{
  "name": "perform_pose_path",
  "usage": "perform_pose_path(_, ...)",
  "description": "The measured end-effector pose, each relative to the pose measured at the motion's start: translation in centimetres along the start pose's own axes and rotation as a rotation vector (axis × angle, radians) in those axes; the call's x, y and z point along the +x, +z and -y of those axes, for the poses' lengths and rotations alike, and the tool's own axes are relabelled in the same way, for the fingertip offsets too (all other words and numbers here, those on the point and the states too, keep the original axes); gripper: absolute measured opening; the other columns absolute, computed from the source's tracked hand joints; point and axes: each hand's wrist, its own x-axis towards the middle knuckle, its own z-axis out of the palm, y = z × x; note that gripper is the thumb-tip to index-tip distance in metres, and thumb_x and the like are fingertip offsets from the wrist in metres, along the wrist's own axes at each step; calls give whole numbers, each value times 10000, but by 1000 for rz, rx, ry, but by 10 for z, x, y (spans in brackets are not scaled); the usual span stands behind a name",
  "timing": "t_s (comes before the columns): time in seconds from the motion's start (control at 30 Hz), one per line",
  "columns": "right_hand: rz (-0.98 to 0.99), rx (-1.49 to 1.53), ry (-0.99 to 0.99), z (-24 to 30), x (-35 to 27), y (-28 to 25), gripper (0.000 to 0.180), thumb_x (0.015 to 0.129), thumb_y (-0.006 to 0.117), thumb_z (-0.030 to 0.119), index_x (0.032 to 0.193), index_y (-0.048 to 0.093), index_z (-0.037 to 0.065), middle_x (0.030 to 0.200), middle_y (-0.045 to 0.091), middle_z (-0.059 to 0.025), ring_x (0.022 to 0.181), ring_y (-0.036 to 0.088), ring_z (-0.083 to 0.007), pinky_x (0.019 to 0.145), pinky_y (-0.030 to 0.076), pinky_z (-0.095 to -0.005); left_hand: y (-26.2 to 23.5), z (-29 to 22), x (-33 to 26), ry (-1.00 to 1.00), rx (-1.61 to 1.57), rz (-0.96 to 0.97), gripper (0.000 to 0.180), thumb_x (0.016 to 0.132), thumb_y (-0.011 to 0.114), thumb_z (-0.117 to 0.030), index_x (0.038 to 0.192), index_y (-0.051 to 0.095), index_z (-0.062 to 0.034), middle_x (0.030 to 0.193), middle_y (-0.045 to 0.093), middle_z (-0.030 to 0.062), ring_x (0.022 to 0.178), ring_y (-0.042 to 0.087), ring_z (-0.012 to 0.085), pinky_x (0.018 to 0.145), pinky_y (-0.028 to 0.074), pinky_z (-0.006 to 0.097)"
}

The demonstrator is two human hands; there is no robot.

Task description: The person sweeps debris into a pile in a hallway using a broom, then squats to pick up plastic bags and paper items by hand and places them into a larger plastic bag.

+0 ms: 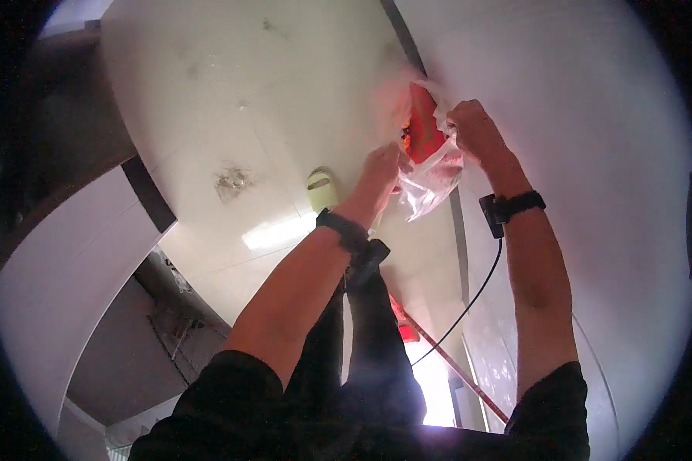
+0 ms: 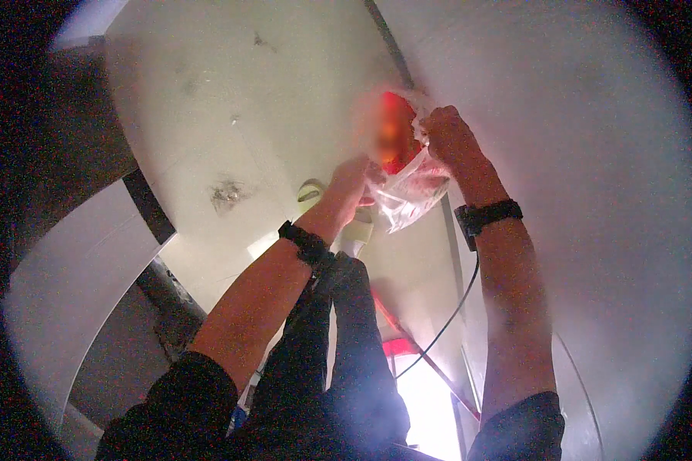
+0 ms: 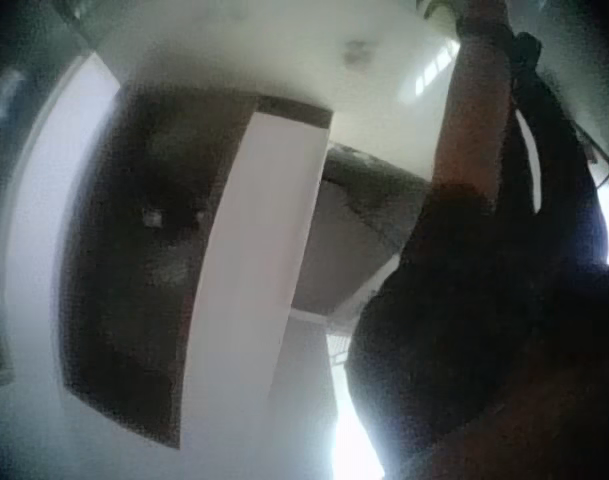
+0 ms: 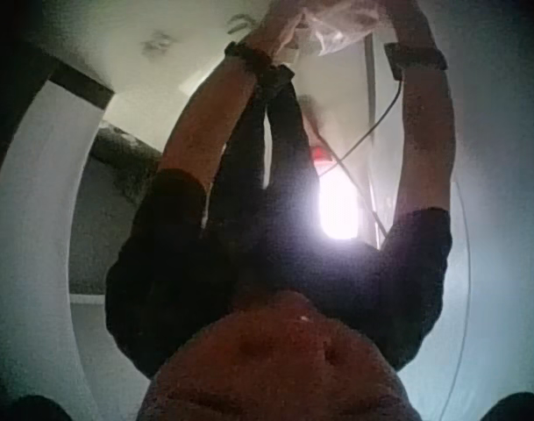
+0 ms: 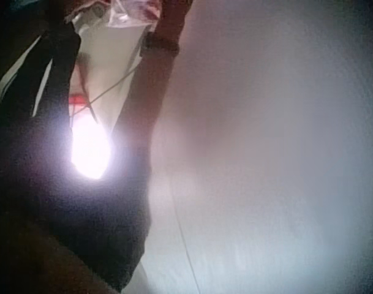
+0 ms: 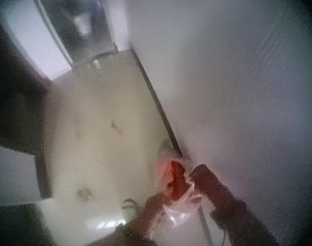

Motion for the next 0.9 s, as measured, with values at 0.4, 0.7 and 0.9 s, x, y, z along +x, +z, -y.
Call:
perform_pose_path(0.4, -104, 57, 199, -40, -68, 21, 322, 652, 597, 53, 974, 588, 57, 938, 569, -168, 931, 506, -324, 854, 394, -378, 59, 26, 29, -54, 210, -32, 341, 776, 488, -444, 933, 542, -146, 880, 568, 9, 736, 494, 175, 648, 415, 361)
perform_pose_path(0.7, -540, 1012, 436, 85, -118, -58, 322, 824, 468, 139, 1132, 522, 63, 1115, 521, -154, 1070, 453, -286, 952, 323, -335, 68, 18, -90, -18, -319, 73, 448, 835, 445, -465, 1118, 463, -119, 1000, 535, 60, 869, 489, 202, 719, 420, 370)
perform_pose_path(0.9, -483, 571, -77, 183, -161, -110, 405, 824, 460, 268, 1170, 468, 58, 1063, 537, -163, 1017, 482, -341, 889, 361, -414, 57, -26, -267, 163, -826, 148, 560, 870, 313, -507, 1248, 368, -97, 1207, 435, 140, 1031, 451, 286, 924, 344, 446)
